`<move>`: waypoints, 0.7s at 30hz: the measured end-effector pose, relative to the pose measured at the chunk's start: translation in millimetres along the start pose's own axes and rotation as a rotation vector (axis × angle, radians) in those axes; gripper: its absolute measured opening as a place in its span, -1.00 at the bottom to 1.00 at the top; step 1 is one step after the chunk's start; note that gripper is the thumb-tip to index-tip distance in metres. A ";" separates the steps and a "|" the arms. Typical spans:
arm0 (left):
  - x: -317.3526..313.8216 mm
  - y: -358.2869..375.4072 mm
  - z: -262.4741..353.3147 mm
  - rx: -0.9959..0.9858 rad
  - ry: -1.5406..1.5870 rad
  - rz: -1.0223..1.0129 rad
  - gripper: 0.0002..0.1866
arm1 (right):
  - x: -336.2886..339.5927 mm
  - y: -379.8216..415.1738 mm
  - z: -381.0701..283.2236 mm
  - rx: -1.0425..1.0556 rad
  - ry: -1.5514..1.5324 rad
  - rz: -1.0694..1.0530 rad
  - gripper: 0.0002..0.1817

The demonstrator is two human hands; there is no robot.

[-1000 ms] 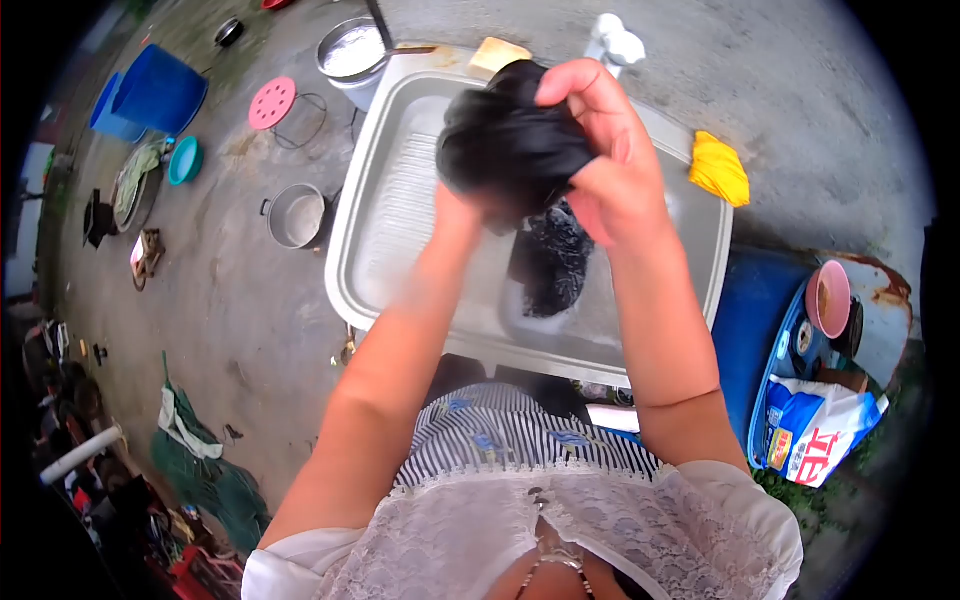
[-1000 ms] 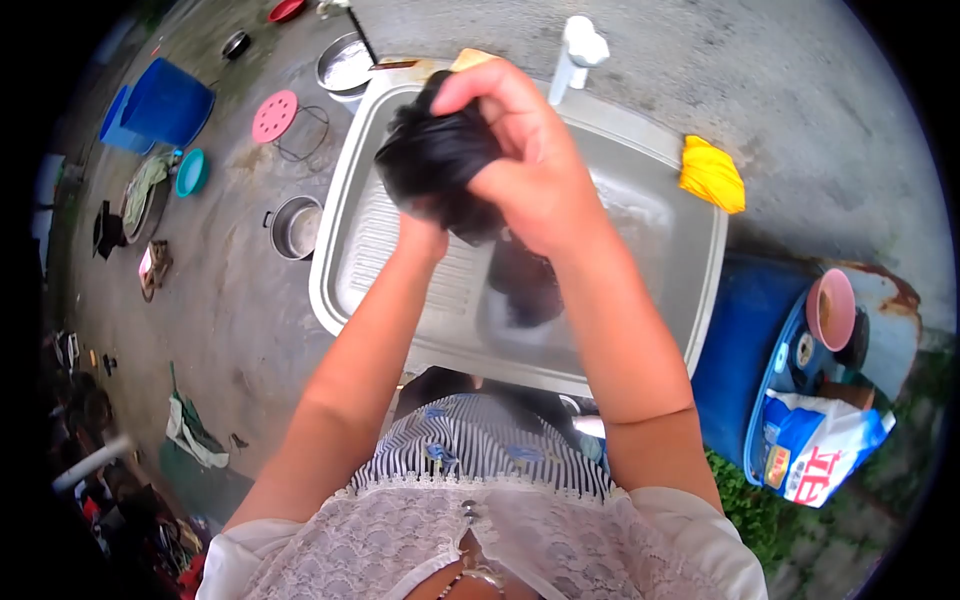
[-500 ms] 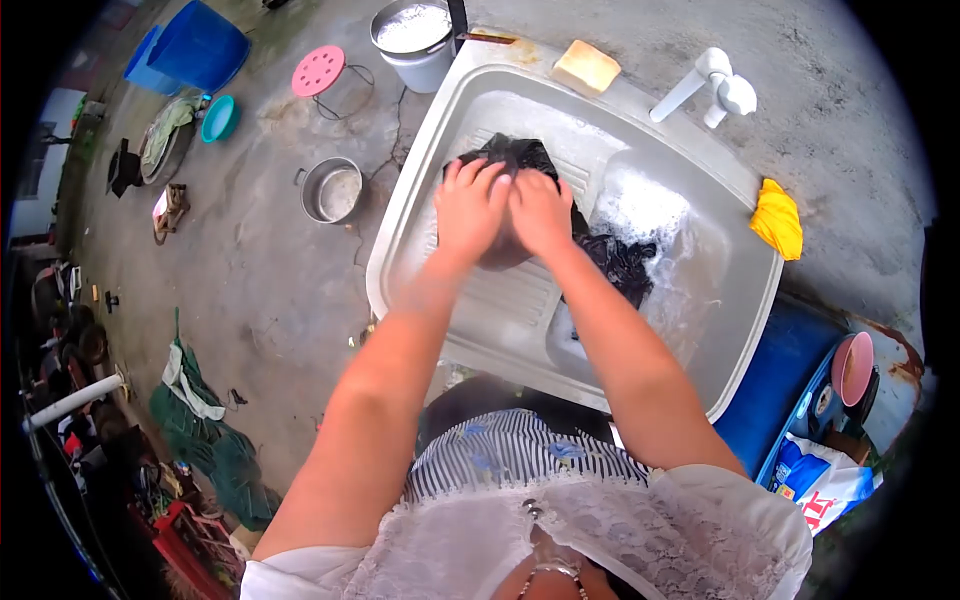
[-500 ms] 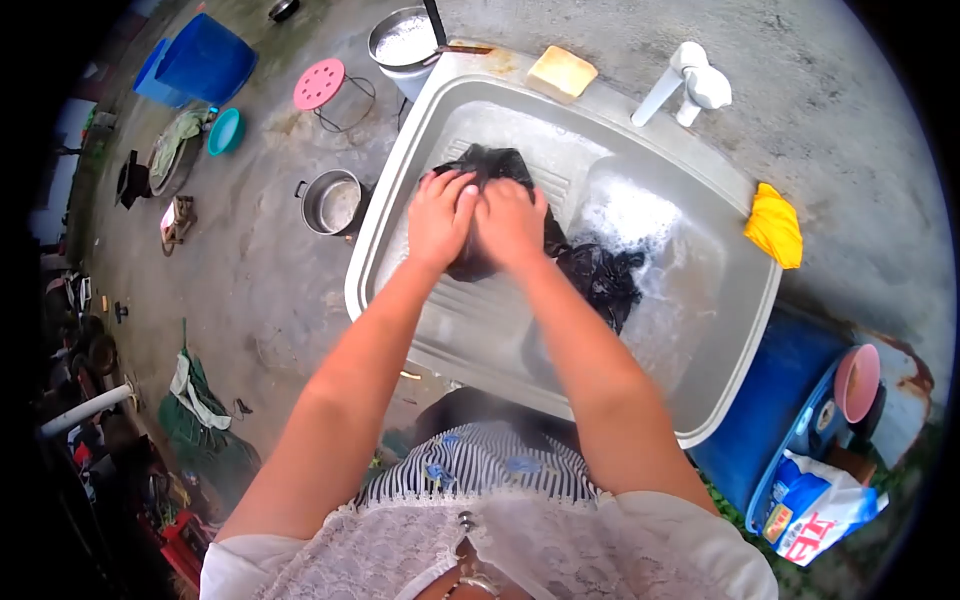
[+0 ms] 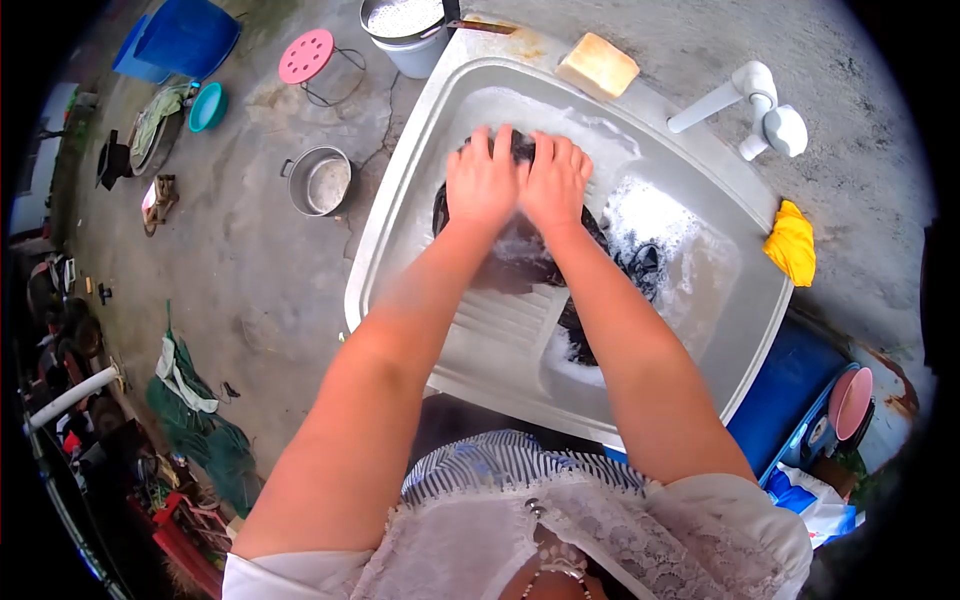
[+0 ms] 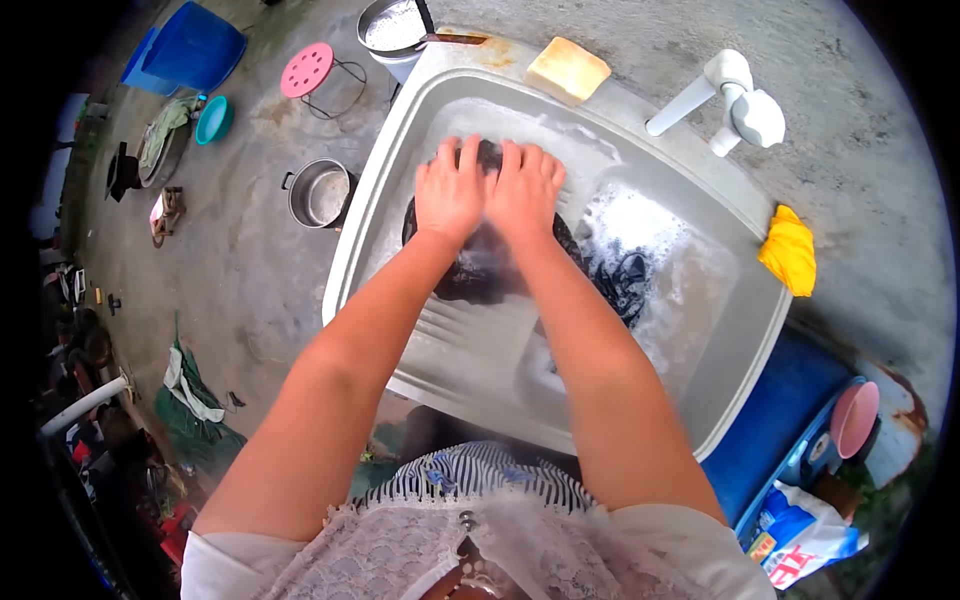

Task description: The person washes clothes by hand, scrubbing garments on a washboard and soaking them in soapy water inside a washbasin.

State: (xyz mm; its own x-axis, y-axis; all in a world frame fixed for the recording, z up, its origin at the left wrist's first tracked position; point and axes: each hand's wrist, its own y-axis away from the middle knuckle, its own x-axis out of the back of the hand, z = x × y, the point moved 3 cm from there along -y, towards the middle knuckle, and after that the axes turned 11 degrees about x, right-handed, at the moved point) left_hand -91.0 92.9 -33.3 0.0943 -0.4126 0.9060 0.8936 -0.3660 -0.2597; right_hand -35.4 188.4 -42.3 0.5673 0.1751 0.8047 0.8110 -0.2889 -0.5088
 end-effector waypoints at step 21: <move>-4.4 -4.4 -32.7 -0.026 0.140 0.045 -0.77 | -14.8 -1.5 -25.2 -0.055 -0.081 -0.155 -0.74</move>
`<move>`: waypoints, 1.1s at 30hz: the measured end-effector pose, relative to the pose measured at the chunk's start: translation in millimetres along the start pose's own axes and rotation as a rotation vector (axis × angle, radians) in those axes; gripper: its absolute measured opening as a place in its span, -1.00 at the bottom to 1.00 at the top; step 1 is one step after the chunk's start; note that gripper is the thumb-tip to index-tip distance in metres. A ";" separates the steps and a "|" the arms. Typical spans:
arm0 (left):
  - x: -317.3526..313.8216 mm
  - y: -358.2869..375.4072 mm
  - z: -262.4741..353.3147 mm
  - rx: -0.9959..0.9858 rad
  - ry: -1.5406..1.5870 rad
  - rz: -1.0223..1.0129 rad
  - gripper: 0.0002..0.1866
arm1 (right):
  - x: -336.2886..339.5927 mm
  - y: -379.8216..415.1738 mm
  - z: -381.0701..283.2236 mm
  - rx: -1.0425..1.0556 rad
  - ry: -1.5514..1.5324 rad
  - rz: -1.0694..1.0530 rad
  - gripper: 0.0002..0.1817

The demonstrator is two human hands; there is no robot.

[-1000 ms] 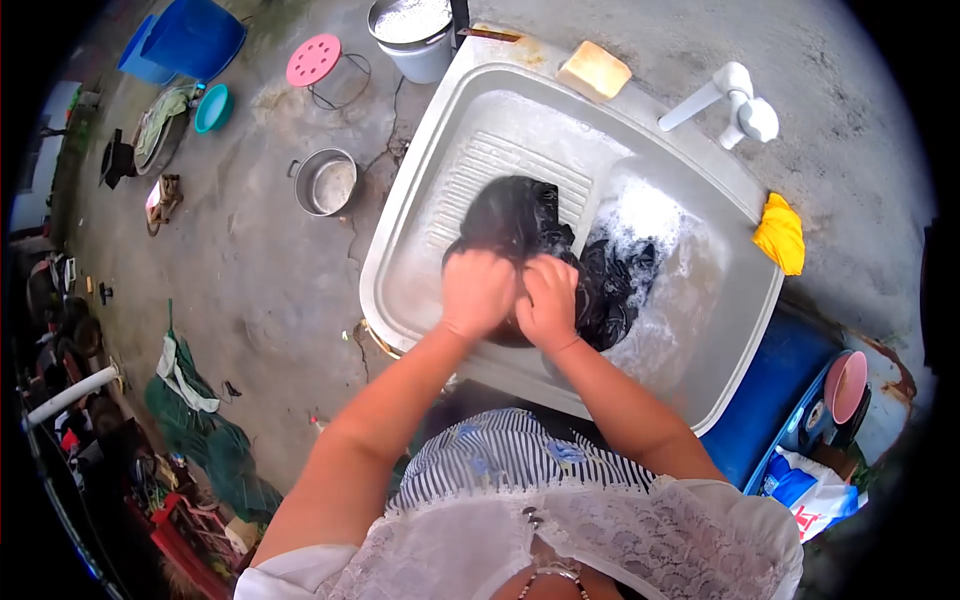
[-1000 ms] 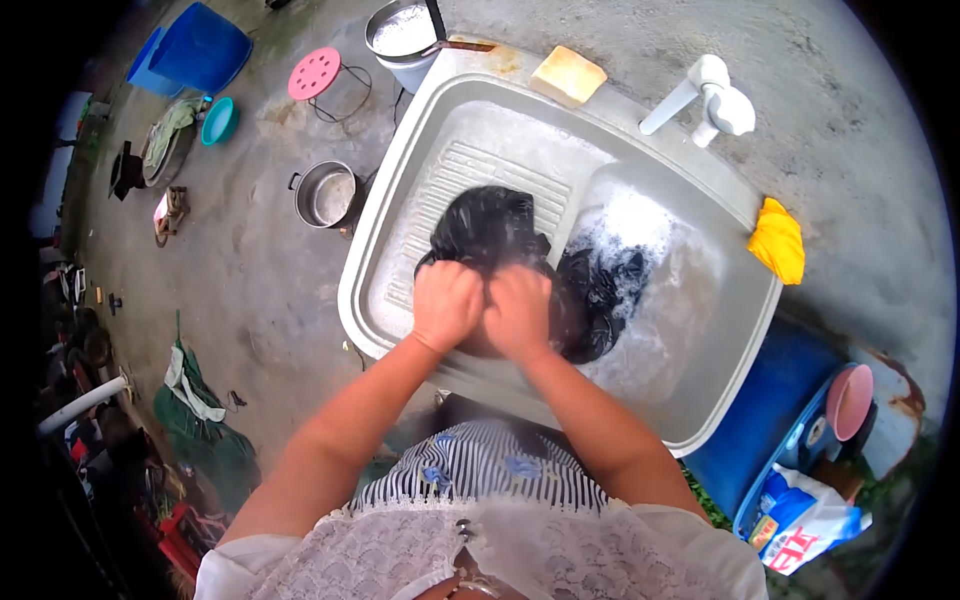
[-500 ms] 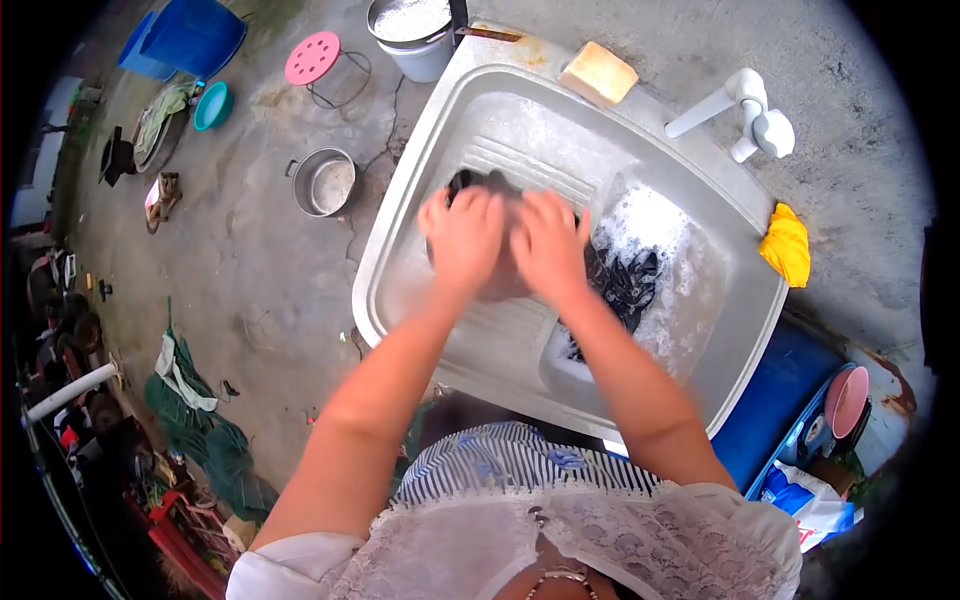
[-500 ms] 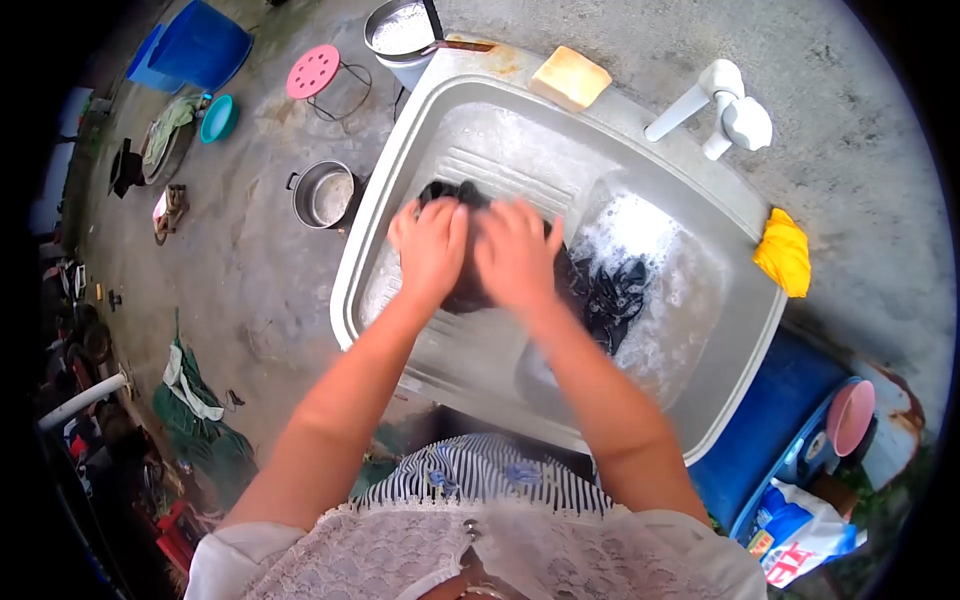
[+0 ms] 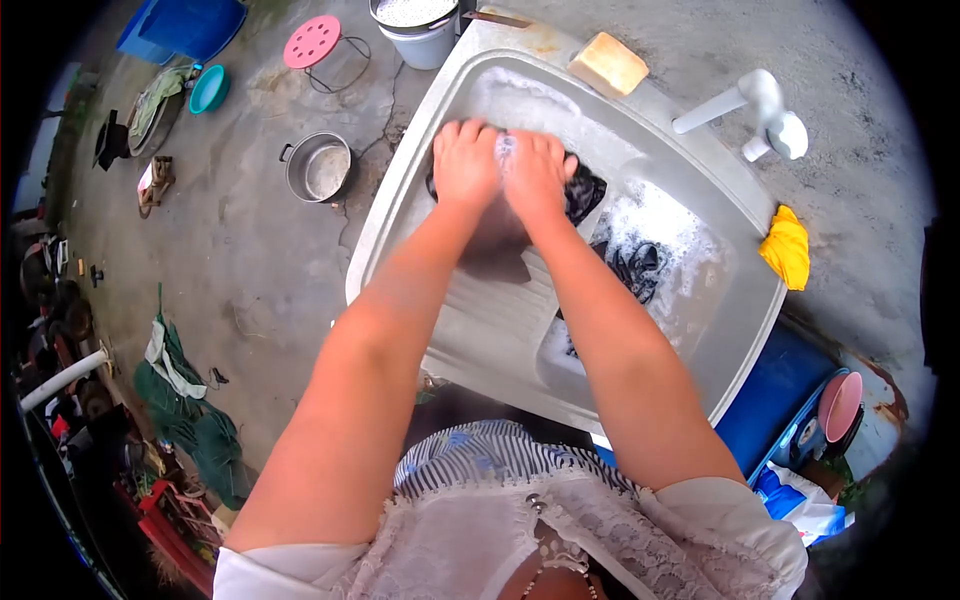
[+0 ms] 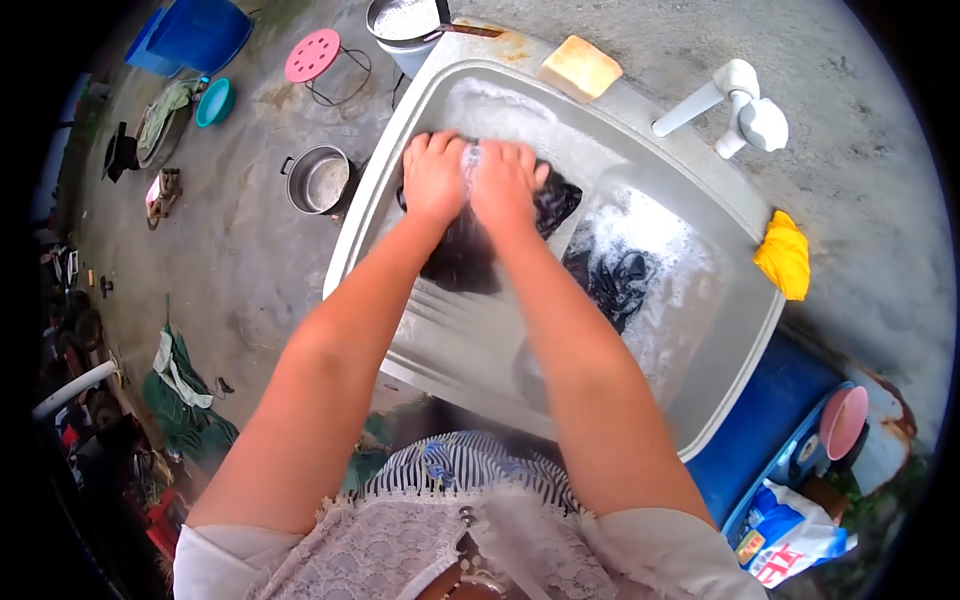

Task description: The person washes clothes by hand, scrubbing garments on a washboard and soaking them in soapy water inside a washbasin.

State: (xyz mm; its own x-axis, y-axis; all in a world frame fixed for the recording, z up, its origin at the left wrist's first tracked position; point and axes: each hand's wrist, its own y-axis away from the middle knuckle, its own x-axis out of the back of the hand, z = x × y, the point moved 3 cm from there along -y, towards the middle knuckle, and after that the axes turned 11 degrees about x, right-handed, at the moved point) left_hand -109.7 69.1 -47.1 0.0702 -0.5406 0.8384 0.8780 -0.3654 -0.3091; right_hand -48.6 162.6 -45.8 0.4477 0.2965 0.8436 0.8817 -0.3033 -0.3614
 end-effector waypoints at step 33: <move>17.3 38.9 11.2 0.094 -0.049 -0.073 -0.81 | -10.7 38.0 9.6 0.062 -0.006 -0.057 -0.88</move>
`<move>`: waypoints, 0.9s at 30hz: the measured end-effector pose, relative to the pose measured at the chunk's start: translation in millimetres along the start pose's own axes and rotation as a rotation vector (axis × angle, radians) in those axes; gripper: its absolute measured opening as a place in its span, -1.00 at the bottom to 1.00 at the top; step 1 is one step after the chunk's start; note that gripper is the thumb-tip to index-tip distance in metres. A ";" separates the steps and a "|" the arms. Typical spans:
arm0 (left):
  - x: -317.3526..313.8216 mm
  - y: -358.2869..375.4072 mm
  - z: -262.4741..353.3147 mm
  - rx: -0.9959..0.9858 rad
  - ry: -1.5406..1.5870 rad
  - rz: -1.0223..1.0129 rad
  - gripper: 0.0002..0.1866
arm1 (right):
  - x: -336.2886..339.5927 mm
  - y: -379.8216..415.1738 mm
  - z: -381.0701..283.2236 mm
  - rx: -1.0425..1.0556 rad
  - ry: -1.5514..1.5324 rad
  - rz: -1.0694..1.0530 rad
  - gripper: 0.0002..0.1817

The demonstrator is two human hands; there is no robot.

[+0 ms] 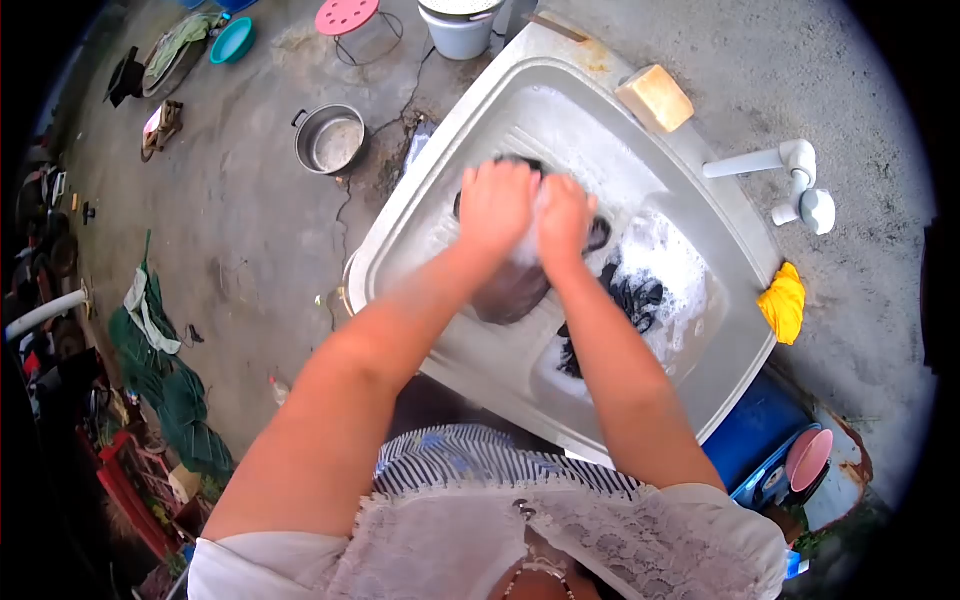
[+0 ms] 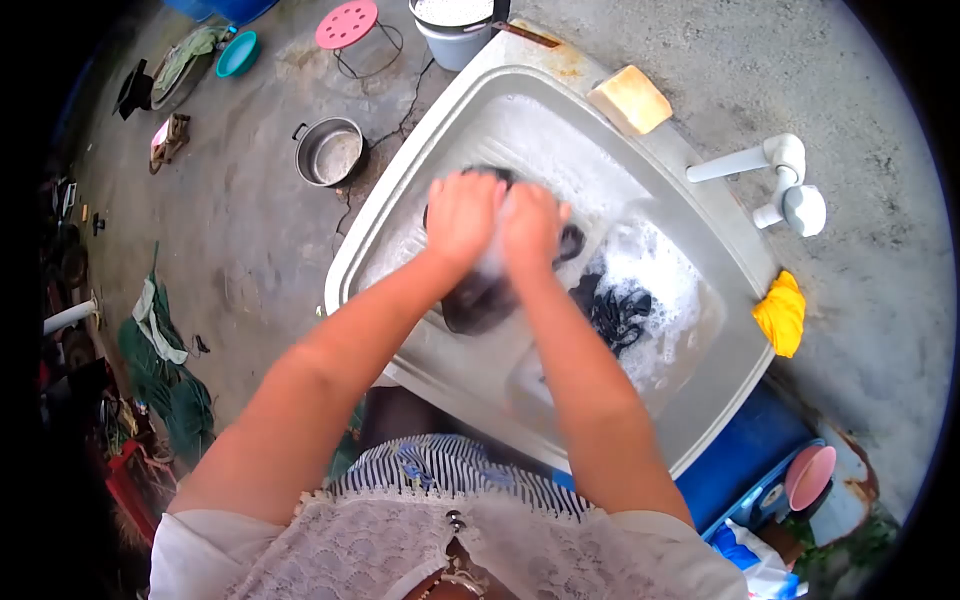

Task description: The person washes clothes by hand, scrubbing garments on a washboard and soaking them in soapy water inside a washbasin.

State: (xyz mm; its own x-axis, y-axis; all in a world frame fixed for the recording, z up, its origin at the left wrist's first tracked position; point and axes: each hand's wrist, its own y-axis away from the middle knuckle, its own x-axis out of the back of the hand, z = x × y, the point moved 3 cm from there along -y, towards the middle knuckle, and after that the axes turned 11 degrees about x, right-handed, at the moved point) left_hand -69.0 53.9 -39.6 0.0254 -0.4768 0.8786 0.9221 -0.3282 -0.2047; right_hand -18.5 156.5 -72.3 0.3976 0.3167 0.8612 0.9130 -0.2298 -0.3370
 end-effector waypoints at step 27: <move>30.2 13.4 2.8 -0.008 0.235 0.168 -0.78 | 33.2 16.6 -14.5 0.007 -0.015 0.019 -0.70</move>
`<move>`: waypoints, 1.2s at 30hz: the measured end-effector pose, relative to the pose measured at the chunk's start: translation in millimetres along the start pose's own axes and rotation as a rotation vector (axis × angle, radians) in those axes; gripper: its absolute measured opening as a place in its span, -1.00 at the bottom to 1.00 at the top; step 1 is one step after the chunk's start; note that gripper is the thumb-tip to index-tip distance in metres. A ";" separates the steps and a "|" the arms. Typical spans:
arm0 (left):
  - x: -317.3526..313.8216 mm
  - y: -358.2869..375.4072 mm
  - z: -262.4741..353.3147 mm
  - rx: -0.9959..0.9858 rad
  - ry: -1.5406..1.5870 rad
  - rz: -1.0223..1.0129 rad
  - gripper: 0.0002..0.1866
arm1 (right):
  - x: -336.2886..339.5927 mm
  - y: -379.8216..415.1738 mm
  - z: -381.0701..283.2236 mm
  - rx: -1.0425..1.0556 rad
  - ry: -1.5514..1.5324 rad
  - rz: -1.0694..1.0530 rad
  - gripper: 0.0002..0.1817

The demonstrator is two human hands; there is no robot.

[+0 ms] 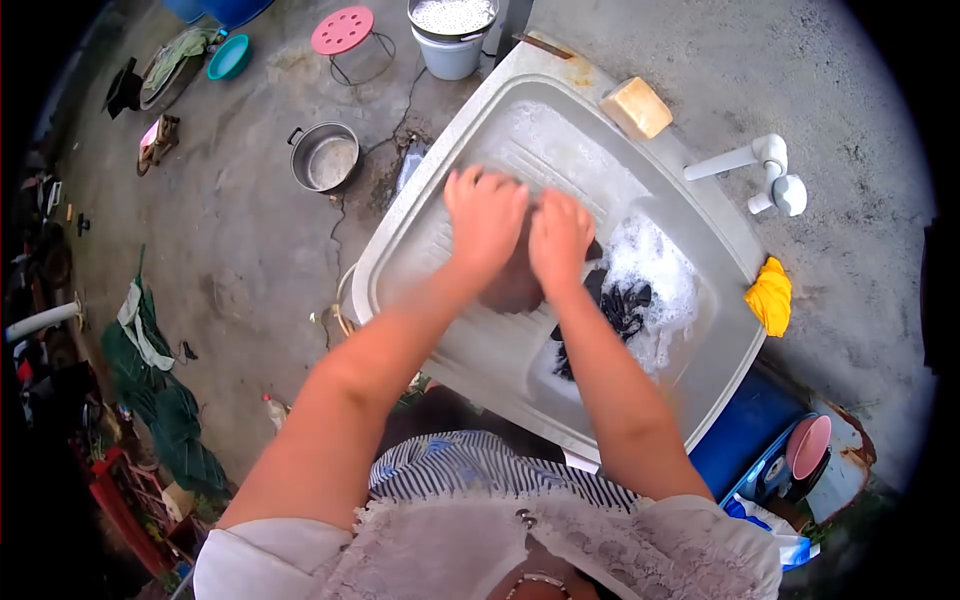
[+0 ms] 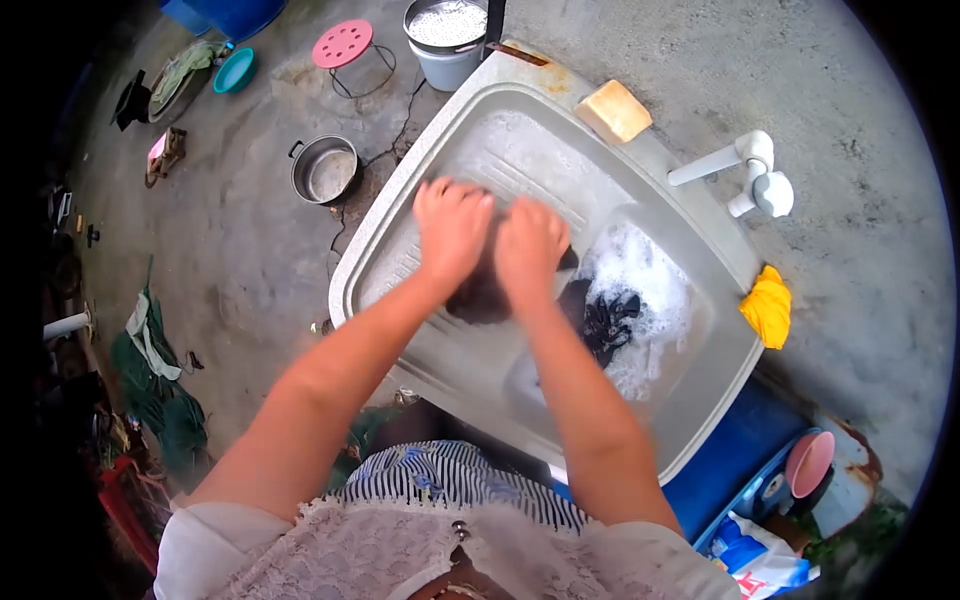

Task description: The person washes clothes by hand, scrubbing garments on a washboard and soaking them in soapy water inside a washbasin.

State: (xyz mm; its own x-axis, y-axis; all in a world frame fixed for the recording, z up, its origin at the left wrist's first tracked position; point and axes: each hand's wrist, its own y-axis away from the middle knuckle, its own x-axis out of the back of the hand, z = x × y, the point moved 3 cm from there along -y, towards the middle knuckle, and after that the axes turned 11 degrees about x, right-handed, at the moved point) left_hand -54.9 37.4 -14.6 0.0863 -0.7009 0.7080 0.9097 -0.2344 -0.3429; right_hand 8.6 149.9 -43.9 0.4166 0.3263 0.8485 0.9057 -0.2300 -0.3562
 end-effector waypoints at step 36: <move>-21.7 -24.3 -7.0 -0.050 -0.116 0.055 -0.74 | -15.8 -27.3 7.0 -0.032 0.117 0.123 -0.84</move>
State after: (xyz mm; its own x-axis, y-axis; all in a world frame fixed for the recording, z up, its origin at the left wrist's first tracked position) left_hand -81.7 53.6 -26.0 0.1847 -0.6321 0.7526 0.8811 -0.2328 -0.4118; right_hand -22.1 157.5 -50.3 0.5102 0.1859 0.8397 0.8449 -0.2911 -0.4488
